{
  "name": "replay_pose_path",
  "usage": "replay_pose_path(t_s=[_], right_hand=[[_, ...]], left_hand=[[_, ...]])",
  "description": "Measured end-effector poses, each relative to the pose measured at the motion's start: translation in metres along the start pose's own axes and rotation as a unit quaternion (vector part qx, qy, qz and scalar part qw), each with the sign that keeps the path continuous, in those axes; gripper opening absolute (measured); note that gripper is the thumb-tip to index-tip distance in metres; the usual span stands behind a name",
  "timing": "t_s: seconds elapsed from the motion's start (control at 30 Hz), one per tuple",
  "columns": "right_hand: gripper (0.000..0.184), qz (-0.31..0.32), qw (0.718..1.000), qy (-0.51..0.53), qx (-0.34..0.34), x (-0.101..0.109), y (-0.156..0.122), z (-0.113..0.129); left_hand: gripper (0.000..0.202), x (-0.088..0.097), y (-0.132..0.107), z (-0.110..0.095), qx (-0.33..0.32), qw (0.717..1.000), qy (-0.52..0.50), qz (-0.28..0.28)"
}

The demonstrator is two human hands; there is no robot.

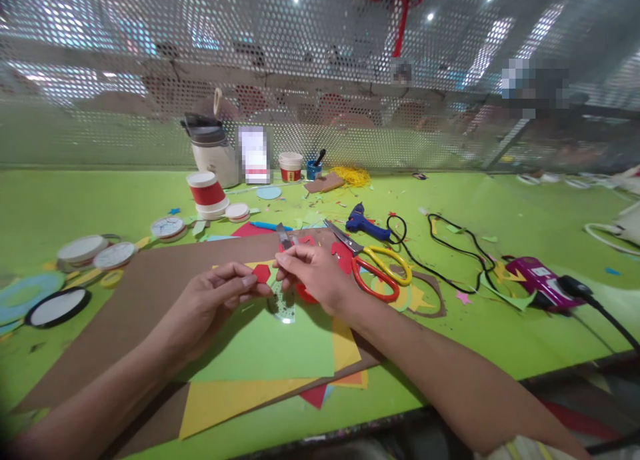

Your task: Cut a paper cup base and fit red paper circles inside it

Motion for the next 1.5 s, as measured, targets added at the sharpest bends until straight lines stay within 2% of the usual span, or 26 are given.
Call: replay_pose_path(t_s=[0.33, 0.47, 0.7, 0.97, 1.23, 1.4, 1.5], right_hand=[[0.037, -0.017, 1.000, 0.010, -0.004, -0.0019, -0.0007, 0.0002], [0.037, -0.007, 1.000, -0.006, -0.005, -0.0046, -0.0030, 0.0047], [0.023, 0.026, 0.999, -0.035, -0.002, -0.0065, -0.0053, 0.0071], [0.027, 0.027, 0.999, -0.029, 0.004, -0.0062, -0.0043, 0.0049], [0.026, 0.030, 0.999, -0.028, 0.000, -0.0049, -0.0043, 0.0034], [0.026, 0.036, 0.999, -0.035, -0.004, -0.0057, -0.0049, 0.0026], [0.027, 0.034, 0.998, -0.044, -0.003, -0.0048, -0.0037, 0.0000]], left_hand=[[0.010, -0.0014, -0.0010, -0.0023, 0.007, 1.000, 0.013, -0.024], [0.010, -0.0019, -0.0011, -0.0033, 0.008, 1.000, 0.015, -0.021], [0.008, -0.0024, -0.0024, -0.0028, -0.001, 1.000, 0.012, -0.004], [0.006, -0.0032, -0.0026, -0.0049, -0.030, 0.999, -0.010, -0.007], [0.027, -0.0019, -0.0015, -0.0025, -0.041, 0.998, -0.039, 0.019], [0.012, -0.0038, -0.0006, -0.0020, -0.010, 1.000, -0.025, 0.014], [0.010, -0.0037, -0.0003, -0.0015, -0.006, 1.000, -0.018, 0.004]])
Point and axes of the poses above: each hand's wrist, its own y-axis towards the middle knuckle, its own x-axis out of the back of the hand, z = x × y, the point moved 1 cm from there along y, towards the middle knuckle, and after that the axes turned 9 degrees about z, right-handed, at the moved point
